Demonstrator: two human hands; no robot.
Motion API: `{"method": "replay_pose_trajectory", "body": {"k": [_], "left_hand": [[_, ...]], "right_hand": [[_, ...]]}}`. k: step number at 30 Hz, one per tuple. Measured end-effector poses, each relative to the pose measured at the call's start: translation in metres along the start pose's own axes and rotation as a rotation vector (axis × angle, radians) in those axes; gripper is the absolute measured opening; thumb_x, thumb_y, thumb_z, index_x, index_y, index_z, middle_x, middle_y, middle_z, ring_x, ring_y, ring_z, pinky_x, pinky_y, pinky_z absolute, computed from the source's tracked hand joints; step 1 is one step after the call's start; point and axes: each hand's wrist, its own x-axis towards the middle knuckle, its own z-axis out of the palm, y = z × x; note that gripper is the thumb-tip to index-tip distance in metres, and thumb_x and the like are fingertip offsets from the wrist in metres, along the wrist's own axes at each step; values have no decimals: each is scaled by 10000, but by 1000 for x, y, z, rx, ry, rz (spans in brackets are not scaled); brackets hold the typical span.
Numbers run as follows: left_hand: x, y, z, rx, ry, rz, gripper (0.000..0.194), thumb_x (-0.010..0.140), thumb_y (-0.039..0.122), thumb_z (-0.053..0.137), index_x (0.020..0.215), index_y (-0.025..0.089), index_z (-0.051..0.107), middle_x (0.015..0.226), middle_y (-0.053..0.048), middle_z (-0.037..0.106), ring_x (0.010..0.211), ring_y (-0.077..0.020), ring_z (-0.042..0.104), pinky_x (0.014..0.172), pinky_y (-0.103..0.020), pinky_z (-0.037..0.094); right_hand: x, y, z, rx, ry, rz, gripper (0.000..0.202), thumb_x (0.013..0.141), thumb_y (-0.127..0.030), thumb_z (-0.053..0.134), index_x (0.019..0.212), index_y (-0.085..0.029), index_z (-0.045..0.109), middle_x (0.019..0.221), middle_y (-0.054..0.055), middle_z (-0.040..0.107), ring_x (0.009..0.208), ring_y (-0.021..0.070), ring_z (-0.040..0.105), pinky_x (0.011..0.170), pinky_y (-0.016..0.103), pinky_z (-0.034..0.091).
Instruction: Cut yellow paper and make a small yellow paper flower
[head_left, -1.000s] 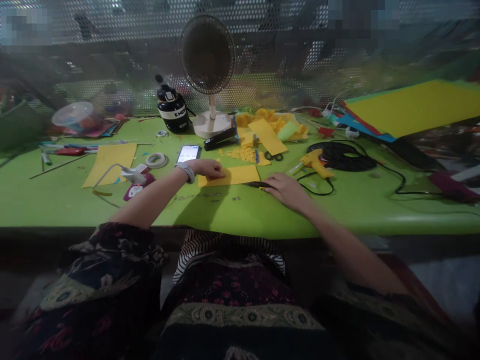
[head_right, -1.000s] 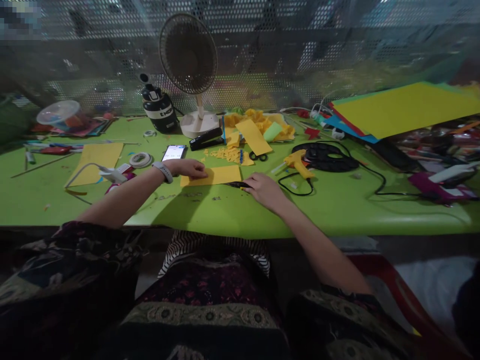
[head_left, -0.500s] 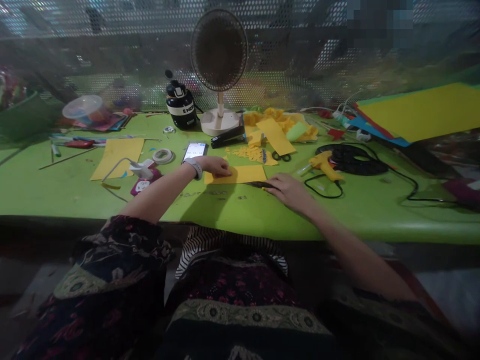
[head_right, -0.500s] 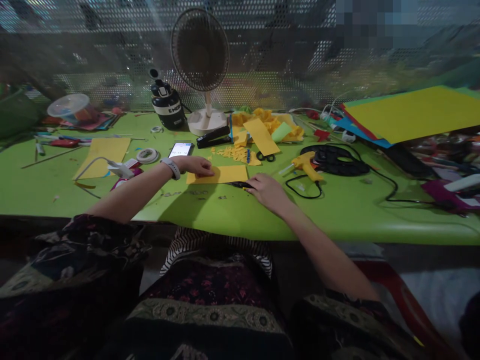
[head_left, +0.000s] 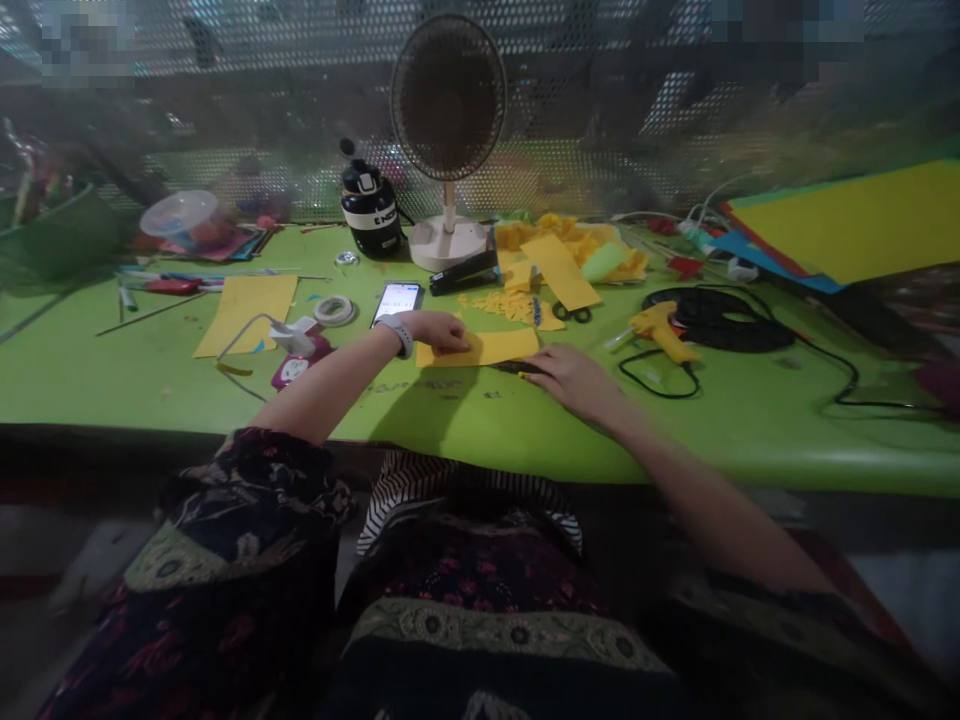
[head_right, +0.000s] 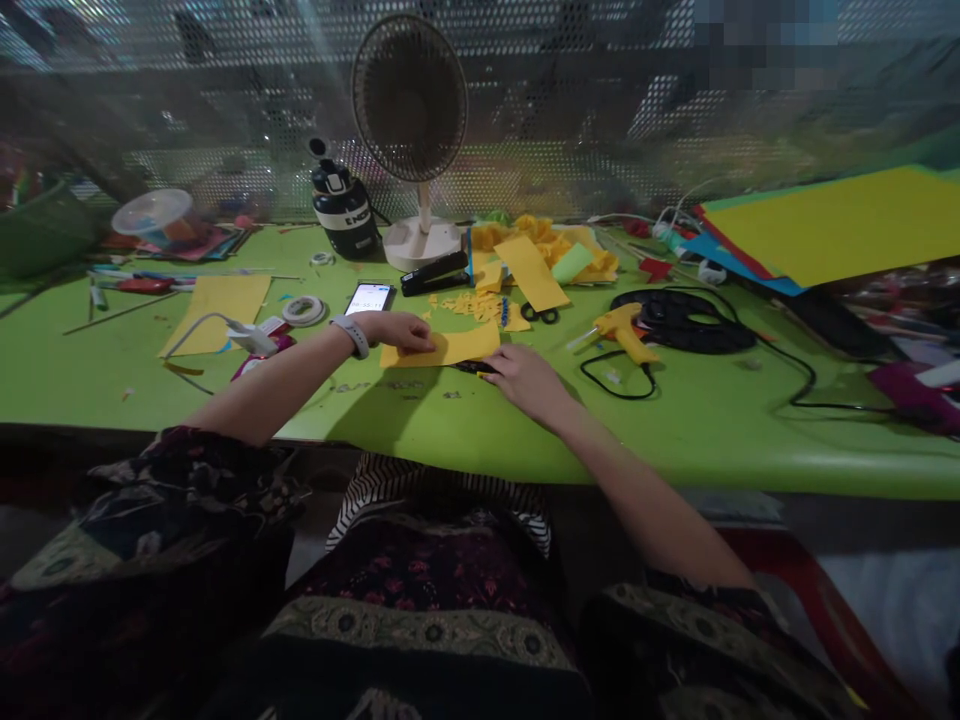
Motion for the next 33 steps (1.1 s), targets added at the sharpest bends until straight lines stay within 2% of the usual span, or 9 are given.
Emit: {"method": "replay_pose_trajectory", "body": {"k": [3,9,16,21,25,33], "left_hand": [[-2,3,0,-7,-3,-22,379,789,581,614,806,202,619,815,-77,649,776,-222,584,751,-358,446],[-3,3,0,-21,4,-23,360,807,564,603,801,204,592,836,-81,658,779,-218,597,737,-348,449],[-1,0,1,3,14,11,396,816,587,593,835,193,628,770,-75,646,736,-213,573,715,-350,441],[-3,1,0,16,-8,33,408,839,597,575,806,190,576,750,-53,613,699,-177,553,677,-311,431],[-3,2,-1,13,-21,25,392,839,573,582,760,191,538,726,-46,584,705,-180,560,681,-310,421],[0,2,-1,-3,-30,27,371,821,556,598,782,188,588,721,-48,595,702,-188,556,686,-318,429]], "right_hand": [[5,-5,2,-19,-4,5,301,1021,-307,509,1158,-194,751,1074,140,695,1019,303,634,909,470,543],[-3,-5,-2,11,-6,13,291,1015,-275,512,1162,-187,746,1086,146,700,1023,306,634,893,462,538],[14,-12,3,29,-32,-4,282,1004,-252,545,1180,-170,749,1093,144,703,1029,294,633,929,449,525],[9,-12,3,30,-23,-17,288,1014,-272,534,1174,-171,751,1064,143,700,994,287,634,892,436,526],[15,-16,8,9,-22,-13,287,1015,-272,532,1166,-167,752,1071,147,691,1008,290,624,904,435,522],[20,-20,12,1,-41,-20,291,1006,-265,559,1186,-133,746,1067,160,687,1018,296,616,899,432,518]]}}
